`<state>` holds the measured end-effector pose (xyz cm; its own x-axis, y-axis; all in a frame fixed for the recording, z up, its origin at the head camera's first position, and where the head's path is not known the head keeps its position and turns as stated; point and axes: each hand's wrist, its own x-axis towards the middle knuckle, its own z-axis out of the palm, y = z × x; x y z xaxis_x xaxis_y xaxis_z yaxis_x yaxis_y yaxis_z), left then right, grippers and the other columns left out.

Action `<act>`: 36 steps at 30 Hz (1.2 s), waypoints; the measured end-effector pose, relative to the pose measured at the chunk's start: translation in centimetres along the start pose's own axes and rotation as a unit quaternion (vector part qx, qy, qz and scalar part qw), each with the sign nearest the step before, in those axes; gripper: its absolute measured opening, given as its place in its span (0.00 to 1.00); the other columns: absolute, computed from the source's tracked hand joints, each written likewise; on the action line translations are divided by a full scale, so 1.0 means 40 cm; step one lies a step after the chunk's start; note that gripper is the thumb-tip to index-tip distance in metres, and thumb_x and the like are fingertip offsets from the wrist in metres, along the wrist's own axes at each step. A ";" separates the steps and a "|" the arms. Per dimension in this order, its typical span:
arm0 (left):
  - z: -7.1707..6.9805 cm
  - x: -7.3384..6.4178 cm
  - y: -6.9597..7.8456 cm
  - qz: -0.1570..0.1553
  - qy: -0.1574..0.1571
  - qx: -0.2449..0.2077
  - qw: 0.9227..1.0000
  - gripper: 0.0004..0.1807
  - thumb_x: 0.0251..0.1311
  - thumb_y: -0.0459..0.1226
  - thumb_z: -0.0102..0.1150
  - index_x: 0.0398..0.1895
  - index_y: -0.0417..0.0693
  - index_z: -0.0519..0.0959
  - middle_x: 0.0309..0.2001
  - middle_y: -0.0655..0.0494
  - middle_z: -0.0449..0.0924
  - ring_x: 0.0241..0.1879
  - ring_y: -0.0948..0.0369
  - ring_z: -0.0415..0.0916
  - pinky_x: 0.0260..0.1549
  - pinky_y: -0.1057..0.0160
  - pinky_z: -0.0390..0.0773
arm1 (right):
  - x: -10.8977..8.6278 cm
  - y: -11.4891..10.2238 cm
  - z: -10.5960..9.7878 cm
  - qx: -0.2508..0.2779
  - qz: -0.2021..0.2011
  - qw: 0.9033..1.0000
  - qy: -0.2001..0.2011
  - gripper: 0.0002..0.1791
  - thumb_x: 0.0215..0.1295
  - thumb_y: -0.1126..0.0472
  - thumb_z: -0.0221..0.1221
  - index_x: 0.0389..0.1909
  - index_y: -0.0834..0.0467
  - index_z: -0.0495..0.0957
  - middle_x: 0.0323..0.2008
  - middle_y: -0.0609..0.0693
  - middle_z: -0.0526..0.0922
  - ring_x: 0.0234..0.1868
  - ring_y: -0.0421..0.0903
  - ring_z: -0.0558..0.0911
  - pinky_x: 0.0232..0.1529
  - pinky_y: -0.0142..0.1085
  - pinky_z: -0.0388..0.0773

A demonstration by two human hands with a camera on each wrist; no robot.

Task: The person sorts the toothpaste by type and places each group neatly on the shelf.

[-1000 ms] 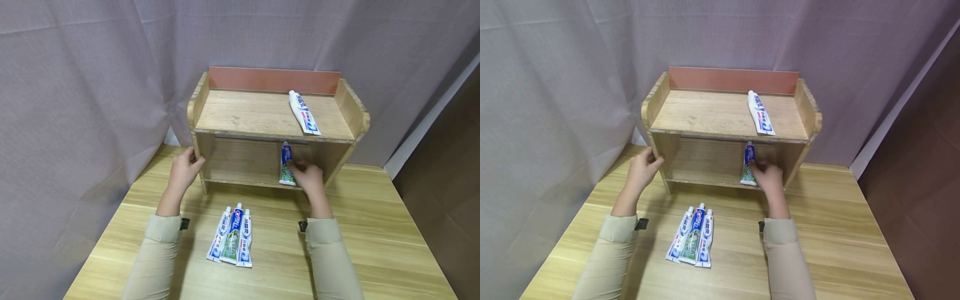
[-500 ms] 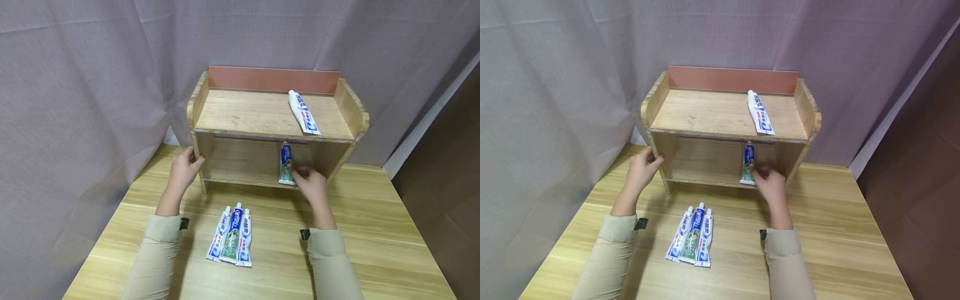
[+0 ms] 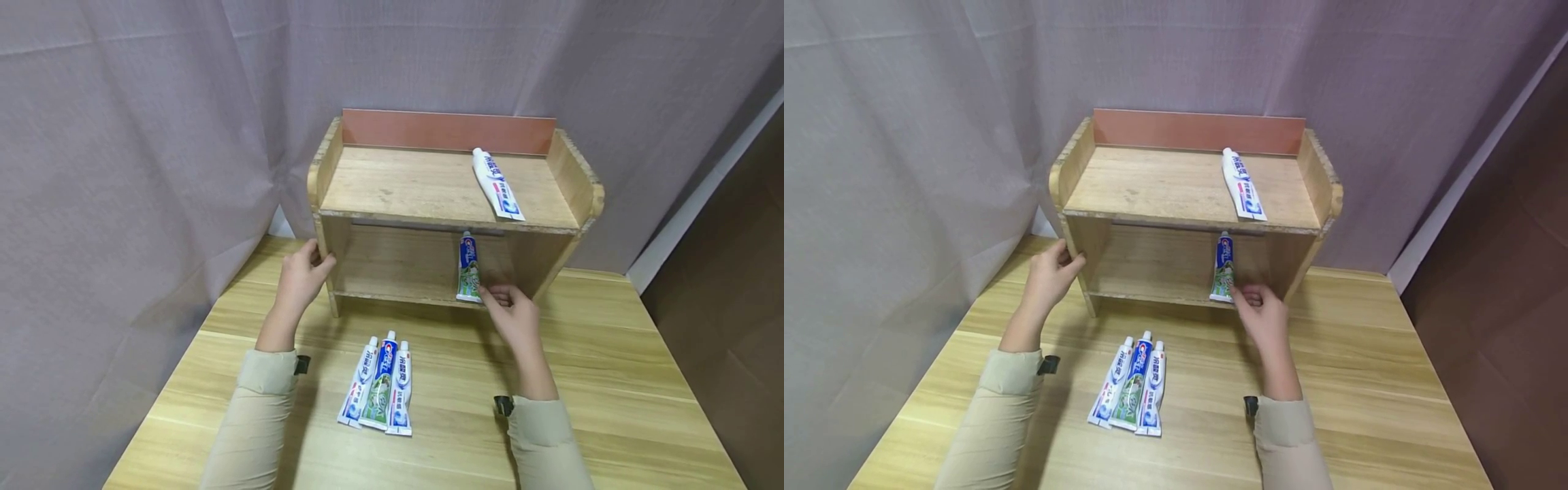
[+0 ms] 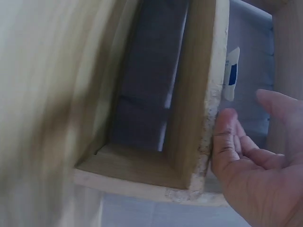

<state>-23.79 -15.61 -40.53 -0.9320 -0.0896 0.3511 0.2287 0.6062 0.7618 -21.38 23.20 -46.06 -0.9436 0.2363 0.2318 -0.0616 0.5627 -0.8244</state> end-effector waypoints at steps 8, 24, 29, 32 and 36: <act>-0.001 0.001 -0.002 -0.002 0.001 -0.001 1.000 0.13 0.64 0.40 0.60 0.47 0.43 0.81 0.49 0.42 0.85 0.48 0.48 0.85 0.48 0.51 0.85 | -0.043 0.012 0.008 0.048 0.005 0.999 0.006 0.21 0.65 0.47 0.66 0.42 0.63 0.83 0.34 0.57 0.86 0.28 0.38 0.82 0.32 0.24 0.81; 0.002 0.002 -0.001 -0.001 -0.003 0.001 1.000 0.12 0.64 0.40 0.60 0.46 0.44 0.81 0.49 0.42 0.86 0.49 0.48 0.85 0.48 0.51 0.85 | -0.093 -0.033 0.044 0.106 -0.016 0.992 -0.061 0.21 0.66 0.46 0.66 0.40 0.63 0.83 0.32 0.58 0.86 0.32 0.52 0.85 0.31 0.30 0.84; 0.002 0.001 -0.001 0.002 0.000 0.001 1.000 0.11 0.64 0.40 0.60 0.44 0.44 0.81 0.47 0.42 0.86 0.48 0.48 0.85 0.48 0.51 0.85 | -0.111 -0.058 0.066 0.121 -0.030 0.987 -0.096 0.20 0.65 0.45 0.66 0.39 0.61 0.84 0.30 0.57 0.85 0.31 0.55 0.85 0.30 0.35 0.86; 0.001 0.000 -0.001 0.003 0.004 -0.004 1.000 0.10 0.64 0.40 0.59 0.43 0.43 0.81 0.47 0.42 0.86 0.48 0.48 0.85 0.47 0.51 0.86 | -0.120 -0.067 0.083 0.115 -0.043 0.986 -0.110 0.19 0.65 0.45 0.67 0.37 0.58 0.84 0.29 0.57 0.86 0.31 0.58 0.85 0.29 0.34 0.85; 0.002 -0.001 0.000 0.004 0.004 -0.006 1.000 0.10 0.64 0.40 0.60 0.42 0.43 0.80 0.48 0.41 0.85 0.49 0.48 0.85 0.48 0.51 0.85 | -0.135 -0.072 0.105 0.099 -0.048 0.985 -0.135 0.18 0.64 0.44 0.67 0.37 0.57 0.84 0.30 0.55 0.86 0.31 0.58 0.85 0.29 0.33 0.83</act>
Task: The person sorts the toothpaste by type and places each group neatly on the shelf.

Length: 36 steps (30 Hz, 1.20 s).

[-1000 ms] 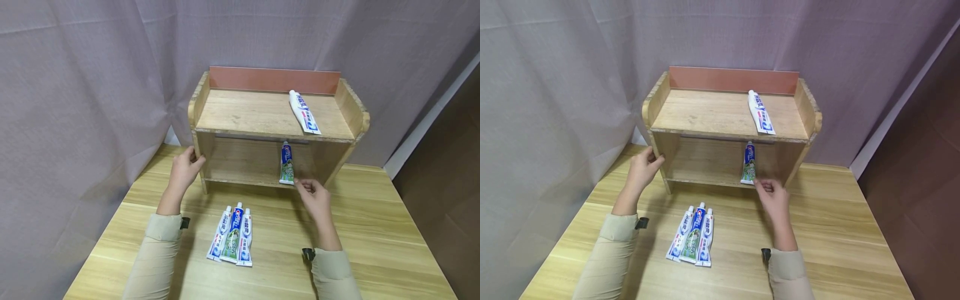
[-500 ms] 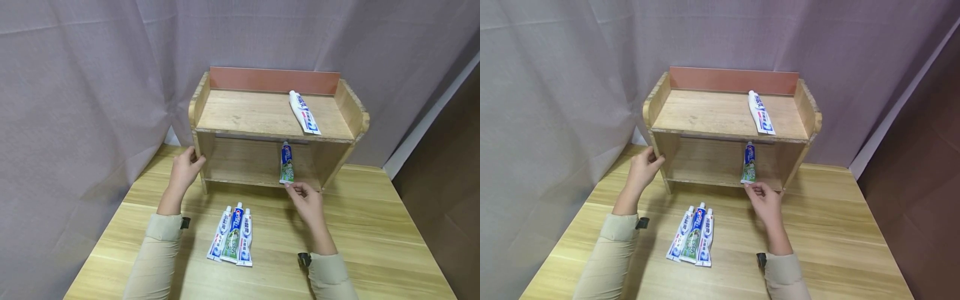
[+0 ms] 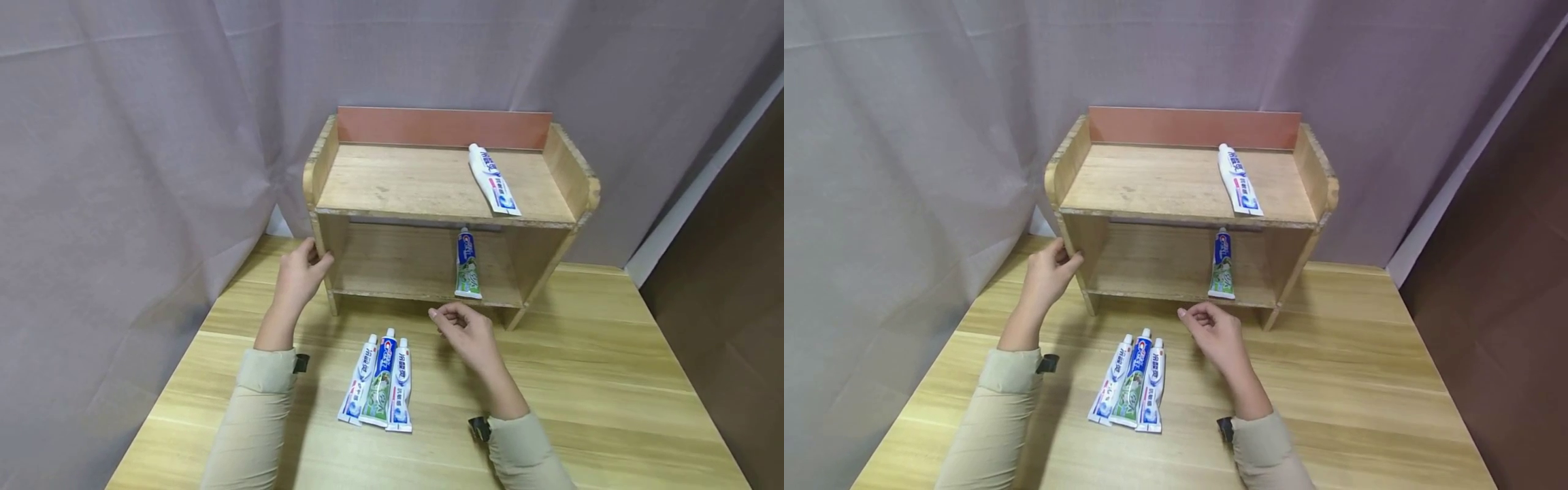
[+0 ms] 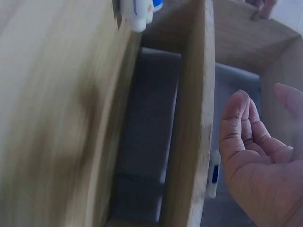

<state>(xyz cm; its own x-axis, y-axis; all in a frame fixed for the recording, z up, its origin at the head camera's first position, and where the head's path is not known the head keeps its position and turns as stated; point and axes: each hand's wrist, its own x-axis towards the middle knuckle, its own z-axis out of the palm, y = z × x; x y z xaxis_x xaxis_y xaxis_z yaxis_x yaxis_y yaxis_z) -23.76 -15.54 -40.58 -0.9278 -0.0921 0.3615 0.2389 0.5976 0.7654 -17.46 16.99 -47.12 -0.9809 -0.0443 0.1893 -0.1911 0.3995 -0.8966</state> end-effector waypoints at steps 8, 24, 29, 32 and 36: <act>0.001 0.003 0.000 -0.001 -0.002 0.009 1.000 0.08 0.64 0.40 0.59 0.35 0.45 0.77 0.45 0.41 0.87 0.45 0.49 0.86 0.42 0.51 0.87 | -0.009 0.012 0.049 -0.045 0.014 0.997 -0.068 0.15 0.65 0.47 0.67 0.39 0.55 0.84 0.32 0.47 0.85 0.33 0.45 0.82 0.35 0.34 0.83; 0.000 0.004 0.000 0.001 -0.003 -0.005 1.000 0.11 0.64 0.38 0.61 0.44 0.41 0.81 0.50 0.39 0.84 0.50 0.47 0.84 0.50 0.52 0.84 | -0.021 0.051 0.110 -0.082 0.043 0.984 -0.154 0.14 0.65 0.52 0.66 0.40 0.59 0.84 0.31 0.46 0.84 0.33 0.41 0.82 0.36 0.34 0.83; -0.001 0.004 0.000 0.000 -0.003 -0.002 1.000 0.10 0.64 0.38 0.60 0.43 0.41 0.81 0.49 0.40 0.84 0.49 0.47 0.84 0.50 0.51 0.84 | -0.024 0.051 0.114 -0.086 0.050 0.983 -0.155 0.14 0.65 0.51 0.66 0.40 0.59 0.84 0.32 0.47 0.84 0.33 0.42 0.82 0.37 0.34 0.83; 0.000 0.004 -0.001 -0.001 -0.004 -0.001 1.000 0.10 0.64 0.39 0.60 0.43 0.41 0.80 0.49 0.40 0.84 0.49 0.47 0.84 0.50 0.51 0.84 | -0.026 0.054 0.115 -0.095 0.059 0.981 -0.157 0.14 0.64 0.51 0.67 0.39 0.59 0.84 0.31 0.47 0.84 0.33 0.42 0.81 0.37 0.35 0.83; 0.000 0.004 -0.002 -0.003 -0.005 -0.003 1.000 0.10 0.64 0.39 0.60 0.43 0.41 0.80 0.49 0.39 0.84 0.49 0.47 0.84 0.50 0.51 0.84 | -0.029 0.063 0.118 -0.111 0.060 0.977 -0.174 0.16 0.63 0.49 0.67 0.38 0.58 0.84 0.31 0.47 0.83 0.32 0.42 0.80 0.36 0.35 0.82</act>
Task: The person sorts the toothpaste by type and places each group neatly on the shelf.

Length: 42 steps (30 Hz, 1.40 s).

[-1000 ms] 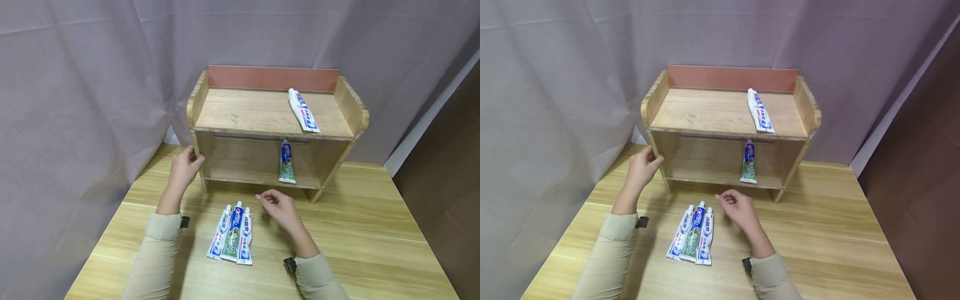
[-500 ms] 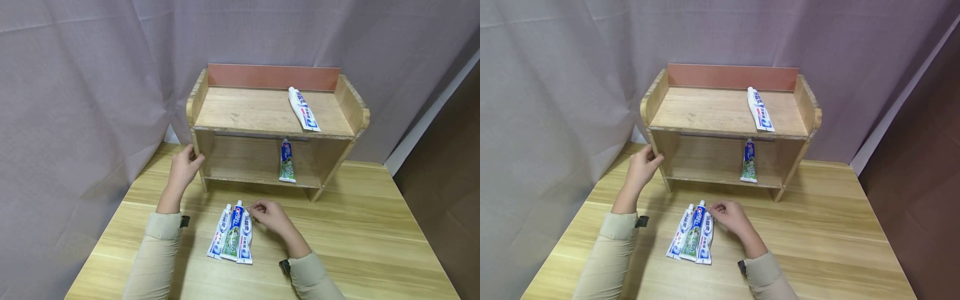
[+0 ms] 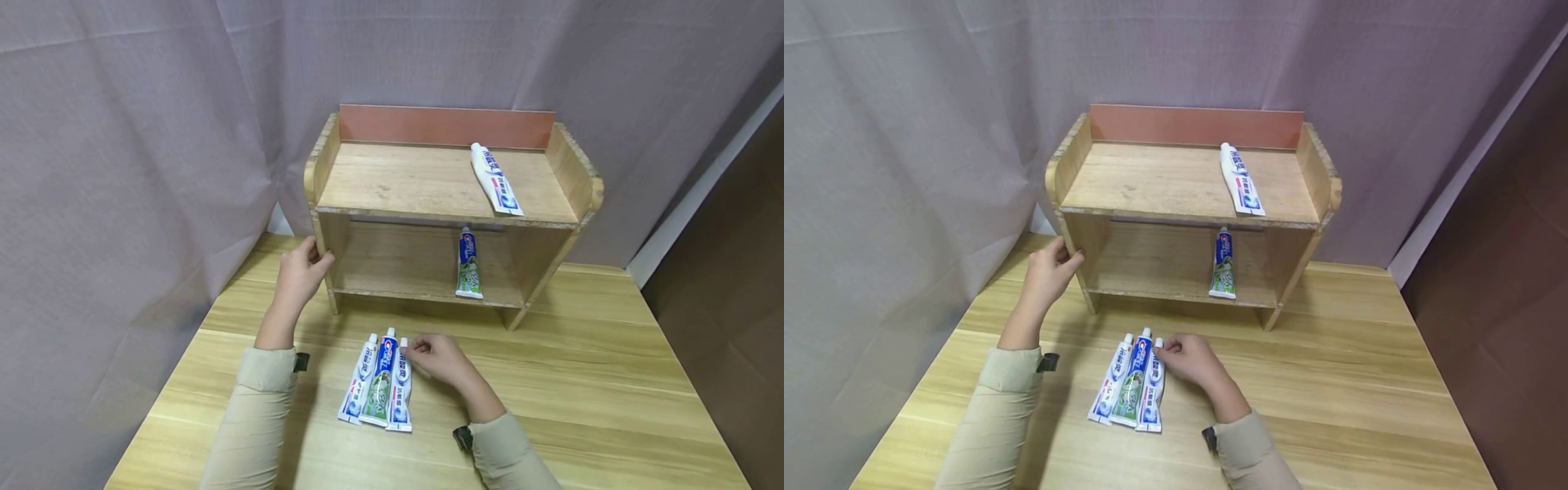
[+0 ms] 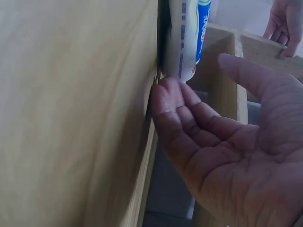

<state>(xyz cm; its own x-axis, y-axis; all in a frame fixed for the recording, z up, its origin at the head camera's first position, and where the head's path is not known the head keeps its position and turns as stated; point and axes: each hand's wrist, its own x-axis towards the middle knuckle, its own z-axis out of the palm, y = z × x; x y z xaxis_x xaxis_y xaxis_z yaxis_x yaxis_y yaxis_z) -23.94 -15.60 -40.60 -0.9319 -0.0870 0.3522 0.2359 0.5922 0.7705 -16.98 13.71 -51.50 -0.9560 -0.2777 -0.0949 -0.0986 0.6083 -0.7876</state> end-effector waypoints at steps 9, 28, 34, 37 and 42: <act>-0.001 0.000 -0.001 0.003 0.003 -0.003 1.000 0.11 0.64 0.39 0.60 0.45 0.41 0.81 0.49 0.40 0.84 0.49 0.47 0.85 0.49 0.51 0.85 | -0.009 -0.011 0.013 -0.007 0.019 1.000 -0.023 0.20 0.57 0.49 0.71 0.38 0.61 0.82 0.25 0.48 0.81 0.24 0.43 0.78 0.25 0.34 0.79; 0.000 0.001 0.001 0.011 0.015 0.016 1.000 0.09 0.63 0.39 0.61 0.42 0.44 0.81 0.45 0.44 0.87 0.46 0.49 0.86 0.46 0.51 0.86 | -0.039 -0.034 0.019 -0.056 0.038 0.996 -0.061 0.26 0.55 0.42 0.71 0.11 0.53 0.72 0.10 0.43 0.71 0.12 0.38 0.63 0.13 0.28 0.58; 0.001 0.001 0.002 0.013 0.017 0.018 1.000 0.09 0.63 0.39 0.61 0.41 0.44 0.81 0.45 0.44 0.87 0.46 0.49 0.86 0.46 0.51 0.86 | -0.041 -0.040 0.028 -0.083 0.042 0.994 -0.052 0.27 0.54 0.43 0.73 0.10 0.52 0.70 0.10 0.42 0.70 0.12 0.38 0.63 0.13 0.28 0.58; 0.001 0.000 0.001 0.011 0.013 0.014 1.000 0.10 0.63 0.39 0.61 0.43 0.44 0.81 0.47 0.43 0.86 0.47 0.49 0.85 0.47 0.51 0.86 | -0.040 -0.042 0.032 -0.087 0.047 0.994 -0.048 0.27 0.54 0.45 0.73 0.10 0.53 0.70 0.10 0.42 0.69 0.12 0.38 0.62 0.13 0.28 0.58; 0.002 0.001 -0.004 0.011 0.009 0.009 1.000 0.10 0.64 0.39 0.60 0.44 0.43 0.81 0.48 0.42 0.86 0.49 0.48 0.85 0.48 0.52 0.85 | -0.038 -0.041 0.038 -0.094 0.055 0.993 -0.039 0.27 0.54 0.45 0.72 0.10 0.53 0.69 0.10 0.42 0.69 0.12 0.38 0.62 0.14 0.29 0.58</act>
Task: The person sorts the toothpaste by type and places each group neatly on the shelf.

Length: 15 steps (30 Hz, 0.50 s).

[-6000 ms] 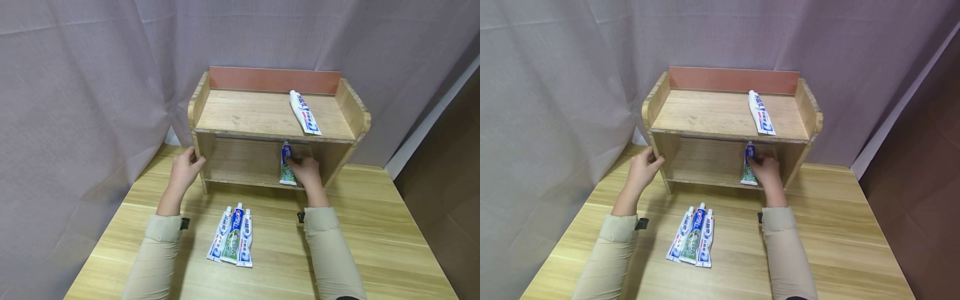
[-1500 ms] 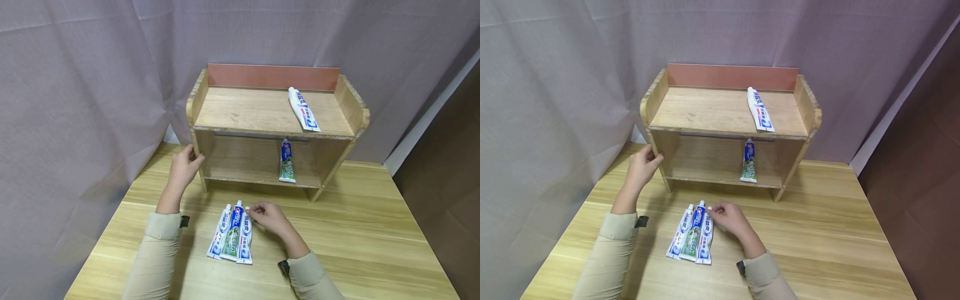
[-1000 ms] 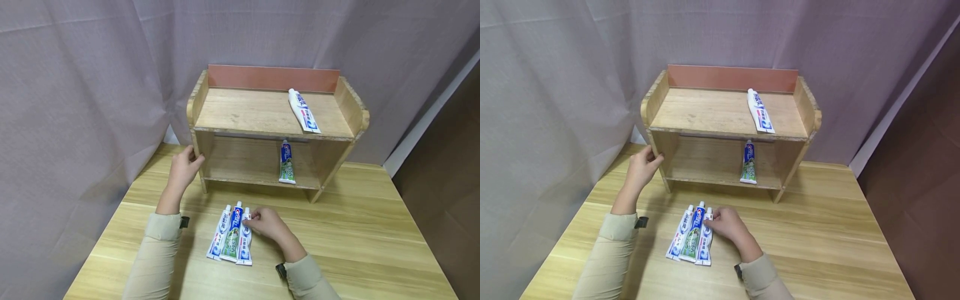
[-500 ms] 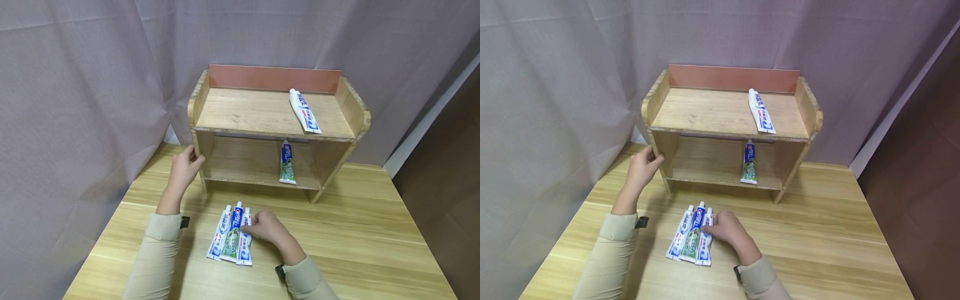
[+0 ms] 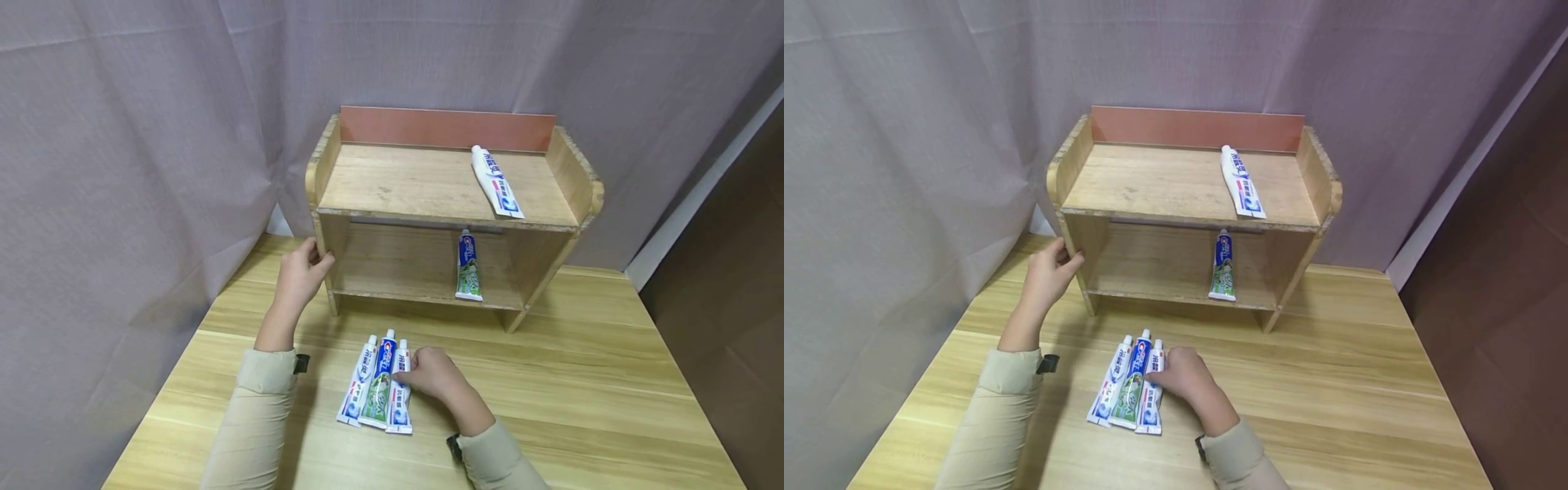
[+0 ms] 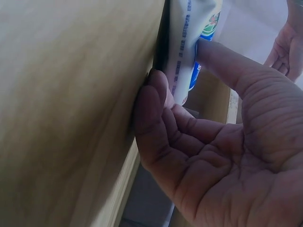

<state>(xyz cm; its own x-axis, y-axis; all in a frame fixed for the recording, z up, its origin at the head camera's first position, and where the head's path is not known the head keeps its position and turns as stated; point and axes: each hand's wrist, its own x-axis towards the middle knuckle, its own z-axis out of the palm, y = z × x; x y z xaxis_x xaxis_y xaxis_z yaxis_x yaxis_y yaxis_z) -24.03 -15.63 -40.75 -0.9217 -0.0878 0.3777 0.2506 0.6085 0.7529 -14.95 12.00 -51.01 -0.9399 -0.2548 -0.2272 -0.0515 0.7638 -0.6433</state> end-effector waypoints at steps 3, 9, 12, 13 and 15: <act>0.000 -0.001 -0.001 0.002 0.001 0.000 1.000 0.10 0.64 0.39 0.60 0.43 0.43 0.81 0.48 0.42 0.86 0.49 0.48 0.85 0.48 0.51 0.85 | 0.003 0.002 0.004 -0.011 -0.002 1.000 0.009 0.27 0.54 0.45 0.72 0.09 0.52 0.67 0.10 0.42 0.68 0.12 0.38 0.62 0.14 0.29 0.57; -0.001 -0.002 0.001 0.006 0.002 0.002 1.000 0.09 0.65 0.39 0.60 0.41 0.43 0.80 0.47 0.42 0.86 0.48 0.48 0.85 0.47 0.51 0.86 | 0.005 0.004 0.009 -0.014 -0.004 1.000 0.016 0.27 0.53 0.48 0.72 0.09 0.51 0.65 0.09 0.42 0.67 0.12 0.38 0.61 0.14 0.29 0.56; -0.002 -0.002 0.003 0.006 0.001 0.003 1.000 0.09 0.65 0.39 0.60 0.41 0.43 0.80 0.47 0.43 0.86 0.48 0.48 0.85 0.46 0.51 0.86 | 0.004 0.003 0.006 -0.014 -0.004 1.000 0.015 0.26 0.52 0.50 0.73 0.10 0.51 0.65 0.11 0.42 0.66 0.13 0.39 0.62 0.14 0.29 0.58; -0.002 -0.003 0.003 0.006 0.001 0.004 1.000 0.09 0.65 0.39 0.60 0.41 0.43 0.80 0.47 0.43 0.86 0.48 0.48 0.85 0.46 0.51 0.86 | 0.004 0.003 0.005 -0.015 -0.003 1.000 0.015 0.26 0.52 0.50 0.73 0.10 0.51 0.65 0.11 0.43 0.66 0.13 0.39 0.63 0.14 0.29 0.58; -0.003 -0.003 0.003 0.005 0.001 0.004 1.000 0.08 0.65 0.40 0.60 0.41 0.43 0.80 0.47 0.43 0.86 0.48 0.48 0.85 0.46 0.51 0.86 | 0.004 0.003 0.004 -0.017 -0.001 1.000 0.013 0.24 0.51 0.51 0.72 0.11 0.52 0.66 0.12 0.43 0.68 0.13 0.39 0.64 0.14 0.29 0.60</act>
<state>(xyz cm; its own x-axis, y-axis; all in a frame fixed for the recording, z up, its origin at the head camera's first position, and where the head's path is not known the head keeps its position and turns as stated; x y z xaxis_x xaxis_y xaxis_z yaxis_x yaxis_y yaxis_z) -23.84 -15.63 -40.64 -0.9188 -0.0824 0.3860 0.2577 0.6156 0.7447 -15.04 11.96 -51.22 -0.9480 -0.2423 -0.2065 -0.0653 0.7829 -0.6187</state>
